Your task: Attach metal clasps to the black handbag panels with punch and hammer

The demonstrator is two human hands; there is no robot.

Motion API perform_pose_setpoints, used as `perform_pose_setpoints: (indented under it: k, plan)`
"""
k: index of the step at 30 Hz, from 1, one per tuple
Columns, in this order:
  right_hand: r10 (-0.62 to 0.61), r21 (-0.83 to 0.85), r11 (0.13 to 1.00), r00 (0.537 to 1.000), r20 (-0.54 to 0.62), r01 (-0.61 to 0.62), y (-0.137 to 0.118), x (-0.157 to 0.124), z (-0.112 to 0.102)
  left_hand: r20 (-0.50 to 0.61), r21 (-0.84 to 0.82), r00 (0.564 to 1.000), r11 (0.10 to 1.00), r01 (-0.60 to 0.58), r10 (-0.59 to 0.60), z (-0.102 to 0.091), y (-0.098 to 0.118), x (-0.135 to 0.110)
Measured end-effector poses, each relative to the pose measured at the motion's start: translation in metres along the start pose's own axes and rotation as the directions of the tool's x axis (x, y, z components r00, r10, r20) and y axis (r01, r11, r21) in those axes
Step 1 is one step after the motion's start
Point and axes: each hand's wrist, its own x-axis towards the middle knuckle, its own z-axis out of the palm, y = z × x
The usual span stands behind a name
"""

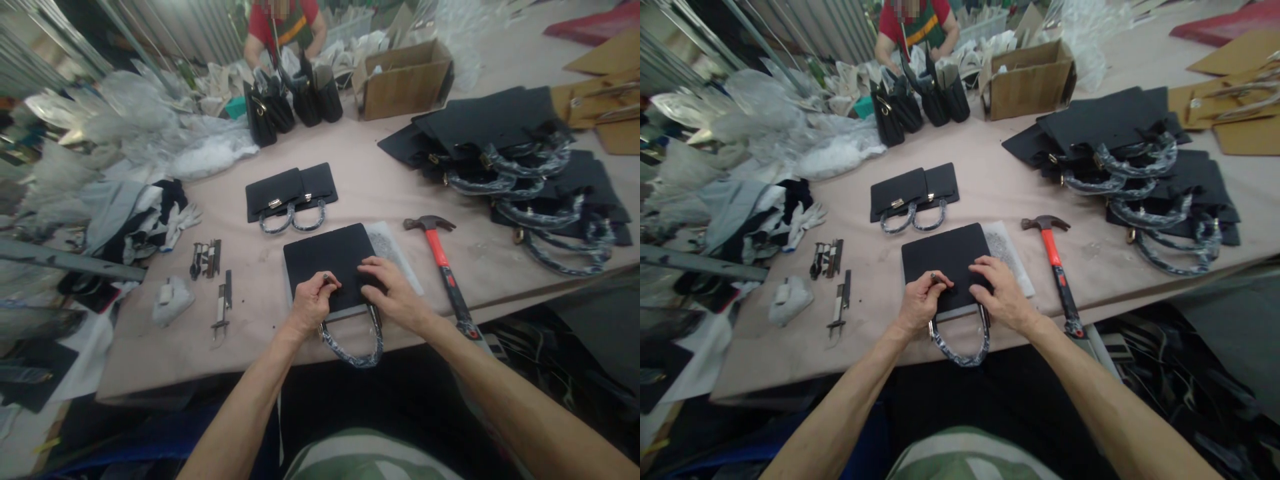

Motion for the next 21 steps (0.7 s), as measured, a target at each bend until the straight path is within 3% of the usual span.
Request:
perform_pose_setpoints:
  k: [2, 4, 8, 10, 12, 13, 14, 16, 18, 19, 21]
  plan:
    - [0.169, -0.052, 0.982, 0.974, -0.152, -0.179, 0.013, 0.002, -0.018, -0.003, -0.007, 1.0, 1.0, -0.019, 0.019, 0.002, -0.001, -0.001]
    - [0.334, -0.225, 0.892, 0.907, -0.255, -0.392, 0.028, -0.002, -0.038, -0.017, -0.003, 0.999, 0.999, -0.041, 0.041, 0.005, -0.003, -0.002]
    - [0.606, -0.5, 0.613, 0.77, -0.199, -0.612, 0.052, -0.018, -0.071, -0.066, 0.024, 0.994, 0.996, -0.081, 0.083, 0.01, -0.007, -0.004]
    - [0.756, -0.369, 0.557, 0.638, -0.147, -0.744, 0.057, -0.02, -0.08, -0.07, 0.033, 0.993, 0.995, -0.092, 0.094, 0.012, -0.009, -0.004]
    - [0.878, -0.011, 0.479, 0.479, 0.006, -0.878, 0.055, -0.015, -0.087, -0.05, 0.044, 0.992, 0.993, -0.11, 0.113, 0.013, -0.01, -0.003]
    - [0.895, 0.164, 0.41, 0.43, 0.116, -0.897, 0.05, -0.009, -0.091, -0.041, 0.051, 0.992, 0.991, -0.12, 0.122, 0.013, -0.011, -0.003]
    - [0.884, 0.291, 0.346, 0.414, 0.219, -0.892, 0.044, -0.003, -0.094, -0.035, 0.058, 0.991, 0.99, -0.128, 0.13, 0.013, -0.011, -0.003]
    - [0.838, 0.398, 0.288, 0.43, 0.336, -0.871, 0.024, 0.008, -0.099, -0.03, 0.068, 0.989, 0.988, -0.141, 0.143, 0.013, -0.01, -0.003]
    - [0.806, 0.446, 0.315, 0.484, 0.341, -0.838, -0.003, 0.014, -0.103, -0.038, 0.073, 0.988, 0.986, -0.147, 0.151, 0.013, -0.009, -0.003]
    - [0.784, 0.471, 0.364, 0.538, 0.311, -0.804, -0.019, 0.014, -0.105, -0.045, 0.077, 0.987, 0.986, -0.148, 0.151, 0.013, -0.009, -0.003]
    - [0.688, 0.446, 0.577, 0.702, 0.186, -0.684, -0.05, 0.009, -0.105, -0.064, 0.083, 0.987, 0.986, -0.145, 0.151, 0.014, -0.009, -0.004]
